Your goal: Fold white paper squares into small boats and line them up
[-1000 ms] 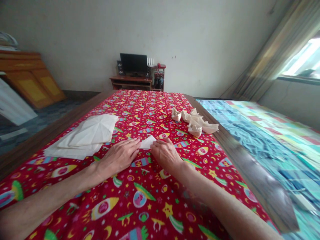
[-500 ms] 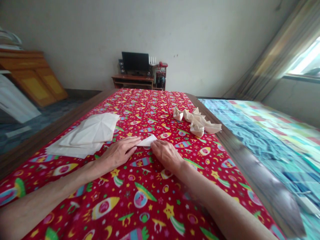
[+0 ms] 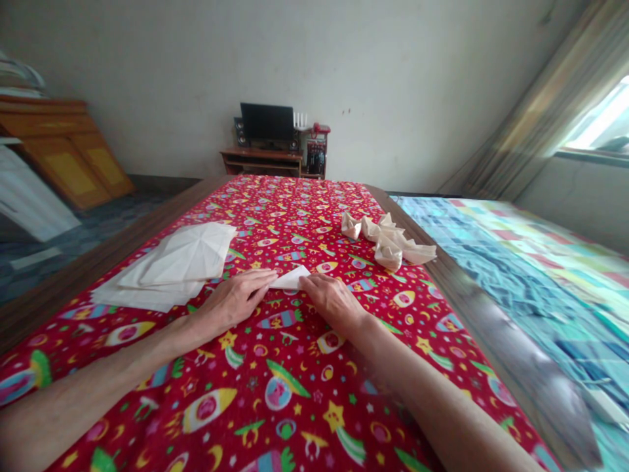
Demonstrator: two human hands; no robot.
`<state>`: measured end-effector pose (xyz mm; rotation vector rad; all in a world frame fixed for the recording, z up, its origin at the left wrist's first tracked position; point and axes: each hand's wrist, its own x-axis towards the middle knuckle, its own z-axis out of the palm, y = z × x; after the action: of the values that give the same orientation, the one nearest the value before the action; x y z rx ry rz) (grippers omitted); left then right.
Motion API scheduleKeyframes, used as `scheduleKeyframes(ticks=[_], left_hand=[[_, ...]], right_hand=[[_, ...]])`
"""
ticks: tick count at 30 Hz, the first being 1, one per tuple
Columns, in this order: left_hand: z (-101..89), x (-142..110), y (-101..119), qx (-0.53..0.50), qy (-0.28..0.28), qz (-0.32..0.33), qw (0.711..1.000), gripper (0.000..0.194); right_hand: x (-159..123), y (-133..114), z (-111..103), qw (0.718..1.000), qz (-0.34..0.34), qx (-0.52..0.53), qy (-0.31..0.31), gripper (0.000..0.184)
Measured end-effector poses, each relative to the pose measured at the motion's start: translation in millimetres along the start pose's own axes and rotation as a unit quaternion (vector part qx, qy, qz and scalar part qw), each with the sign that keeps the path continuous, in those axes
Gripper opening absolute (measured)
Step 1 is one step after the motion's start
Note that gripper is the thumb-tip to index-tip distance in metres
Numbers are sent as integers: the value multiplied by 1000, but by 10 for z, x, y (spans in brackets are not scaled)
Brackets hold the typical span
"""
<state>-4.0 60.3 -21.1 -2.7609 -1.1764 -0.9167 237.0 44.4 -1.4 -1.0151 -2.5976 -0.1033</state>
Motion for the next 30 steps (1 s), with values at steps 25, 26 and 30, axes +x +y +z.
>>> scheduleKeyframes(ticks=[25, 26, 30], left_hand=[[49, 84, -1, -5, 19, -20, 1000, 26], [50, 87, -1, -8, 19, -22, 1000, 26], [59, 98, -2, -13, 24, -23, 999, 24]], right_hand=[[41, 119, 19, 994, 69, 59, 57, 24], [43, 102, 16, 996, 58, 41, 46, 24], [73, -20, 21, 998, 9, -65, -12, 26]])
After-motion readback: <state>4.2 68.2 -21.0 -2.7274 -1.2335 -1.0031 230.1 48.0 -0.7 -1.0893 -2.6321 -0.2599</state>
